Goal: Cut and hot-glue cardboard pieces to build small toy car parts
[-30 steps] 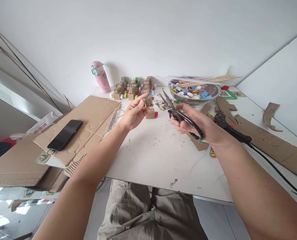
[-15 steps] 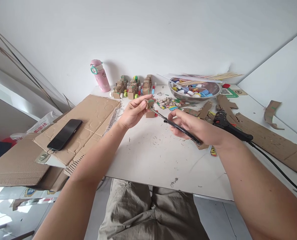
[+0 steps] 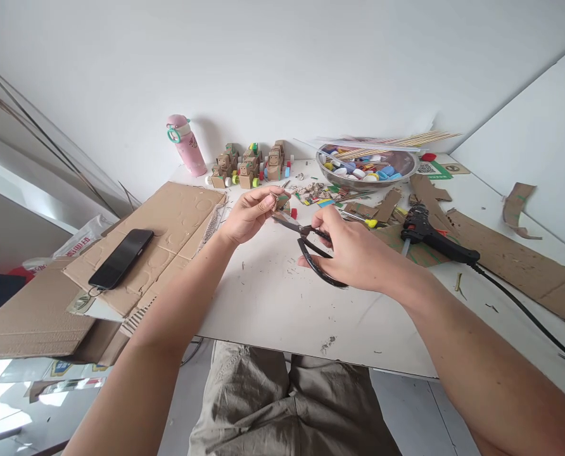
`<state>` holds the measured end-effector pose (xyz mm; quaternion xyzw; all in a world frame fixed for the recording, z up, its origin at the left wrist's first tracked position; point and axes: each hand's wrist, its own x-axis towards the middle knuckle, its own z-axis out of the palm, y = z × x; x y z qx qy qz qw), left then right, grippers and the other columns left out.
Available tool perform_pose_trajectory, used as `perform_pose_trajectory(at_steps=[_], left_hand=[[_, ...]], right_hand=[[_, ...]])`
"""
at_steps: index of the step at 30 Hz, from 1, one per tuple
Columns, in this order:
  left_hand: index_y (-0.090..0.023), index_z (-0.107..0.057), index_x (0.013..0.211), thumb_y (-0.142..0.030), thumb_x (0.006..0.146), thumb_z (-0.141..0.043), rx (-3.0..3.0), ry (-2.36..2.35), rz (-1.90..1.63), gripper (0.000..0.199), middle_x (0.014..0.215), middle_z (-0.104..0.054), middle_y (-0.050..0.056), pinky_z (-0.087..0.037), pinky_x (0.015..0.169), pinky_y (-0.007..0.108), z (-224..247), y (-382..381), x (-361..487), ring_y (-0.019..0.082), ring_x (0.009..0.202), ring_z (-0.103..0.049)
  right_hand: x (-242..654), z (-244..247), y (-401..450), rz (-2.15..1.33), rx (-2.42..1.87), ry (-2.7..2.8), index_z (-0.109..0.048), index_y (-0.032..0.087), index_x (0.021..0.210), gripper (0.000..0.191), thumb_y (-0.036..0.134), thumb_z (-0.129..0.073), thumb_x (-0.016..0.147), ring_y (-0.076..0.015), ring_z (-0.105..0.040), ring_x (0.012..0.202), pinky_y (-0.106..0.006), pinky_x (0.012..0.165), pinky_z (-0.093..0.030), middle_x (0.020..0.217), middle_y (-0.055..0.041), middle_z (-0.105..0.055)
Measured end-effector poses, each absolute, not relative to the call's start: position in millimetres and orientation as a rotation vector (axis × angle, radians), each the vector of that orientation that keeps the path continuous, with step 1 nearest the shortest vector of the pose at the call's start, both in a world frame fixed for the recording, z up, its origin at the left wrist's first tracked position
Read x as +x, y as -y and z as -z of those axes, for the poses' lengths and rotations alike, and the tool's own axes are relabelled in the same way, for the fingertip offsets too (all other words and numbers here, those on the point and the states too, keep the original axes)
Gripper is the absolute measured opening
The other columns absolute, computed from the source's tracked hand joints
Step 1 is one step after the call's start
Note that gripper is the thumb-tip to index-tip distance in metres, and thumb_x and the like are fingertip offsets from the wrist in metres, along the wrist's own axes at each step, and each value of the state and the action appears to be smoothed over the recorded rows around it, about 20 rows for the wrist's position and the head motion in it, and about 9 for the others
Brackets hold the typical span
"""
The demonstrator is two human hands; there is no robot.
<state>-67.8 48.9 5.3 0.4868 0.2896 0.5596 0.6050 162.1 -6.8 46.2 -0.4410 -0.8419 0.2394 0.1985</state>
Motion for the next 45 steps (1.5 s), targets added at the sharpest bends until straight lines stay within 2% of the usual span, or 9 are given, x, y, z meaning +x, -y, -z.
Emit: perform_pose_trajectory(at_steps=[3, 10, 17, 24, 31, 35, 40, 45], left_hand=[[-0.022, -0.081, 0.083, -0.015, 0.083, -0.087, 1.055, -0.686, -1.346, 0.009, 0.095, -0.083, 0.002, -0.058, 0.073, 0.024, -7, -48, -66, 0.016, 0.086, -0.077], [-0.023, -0.078, 0.089, -0.011, 0.092, -0.075, 0.867, -0.717, -1.425, 0.013, 0.089, -0.079, -0.004, -0.061, 0.076, 0.023, -10, -46, -61, 0.009, 0.066, -0.07], [-0.025, -0.076, 0.099, -0.017, 0.097, -0.073, 0.784, -0.706, -1.429, 0.009, 0.094, -0.079, -0.002, -0.059, 0.082, 0.022, -11, -45, -57, 0.011, 0.08, -0.074], [-0.026, -0.075, 0.108, -0.031, 0.097, -0.075, 0.809, -0.648, -1.373, 0.012, 0.111, -0.079, 0.003, -0.06, 0.094, 0.031, -7, -44, -55, 0.019, 0.103, -0.076], [-0.025, -0.073, 0.105, -0.03, 0.099, -0.074, 0.809, -0.651, -1.34, 0.008, 0.108, -0.077, 0.002, -0.061, 0.087, 0.028, -11, -39, -53, 0.016, 0.096, -0.075], [-0.026, -0.073, 0.103, -0.026, 0.099, -0.072, 0.841, -0.652, -1.343, 0.004, 0.1, -0.078, -0.002, -0.062, 0.084, 0.025, -10, -39, -53, 0.012, 0.084, -0.075], [-0.026, -0.071, 0.098, -0.023, 0.096, -0.076, 0.862, -0.676, -1.341, 0.006, 0.094, -0.077, -0.003, -0.063, 0.095, 0.029, -7, -42, -55, 0.014, 0.093, -0.078], [-0.026, -0.07, 0.095, -0.025, 0.092, -0.081, 0.885, -0.654, -1.335, 0.012, 0.097, -0.079, -0.001, -0.065, 0.09, 0.028, -8, -42, -57, 0.015, 0.092, -0.079]], right_hand=[[157, -44, 9, -0.648, -1.221, 2.32, -0.036, 0.03, 0.099, 0.05, 0.053, -0.075, 0.08, -0.02, -0.053, 0.06, -0.029, 0.058, -0.032, 0.07, 0.0064, -0.053], [149, -40, 11, -0.64, -1.261, 2.225, -0.034, 0.03, 0.099, 0.053, 0.05, -0.077, 0.076, -0.023, -0.06, 0.067, -0.03, 0.061, -0.038, 0.074, 0.0037, -0.057], [145, -36, 10, -0.745, -1.135, 2.123, -0.029, 0.031, 0.095, 0.056, 0.054, -0.075, 0.073, -0.021, -0.057, 0.067, -0.03, 0.062, -0.038, 0.075, 0.0048, -0.053], [150, -34, 6, -0.761, -1.062, 2.114, -0.035, 0.03, 0.098, 0.059, 0.065, -0.076, 0.075, -0.0216, -0.061, 0.072, -0.031, 0.063, -0.041, 0.081, 0.002, -0.059], [155, -38, 3, -0.749, -1.05, 2.139, -0.04, 0.03, 0.101, 0.061, 0.067, -0.08, 0.074, -0.0226, -0.065, 0.078, -0.032, 0.066, -0.046, 0.09, -0.0019, -0.065], [159, -40, 1, -0.749, -1.037, 2.114, -0.04, 0.03, 0.1, 0.063, 0.07, -0.08, 0.072, -0.0215, -0.063, 0.074, -0.033, 0.067, -0.048, 0.083, 0.0008, -0.061], [167, -42, -3, -0.696, -1.104, 2.029, -0.046, 0.029, 0.105, 0.061, 0.064, -0.085, 0.074, -0.0212, -0.063, 0.072, -0.032, 0.067, -0.049, 0.077, 0.0031, -0.06], [190, -33, -24, -0.503, -1.297, 1.971, -0.049, 0.029, 0.111, 0.05, 0.06, -0.078, 0.085, -0.0263, -0.065, 0.077, -0.035, 0.069, -0.049, 0.08, -0.0013, -0.062]])
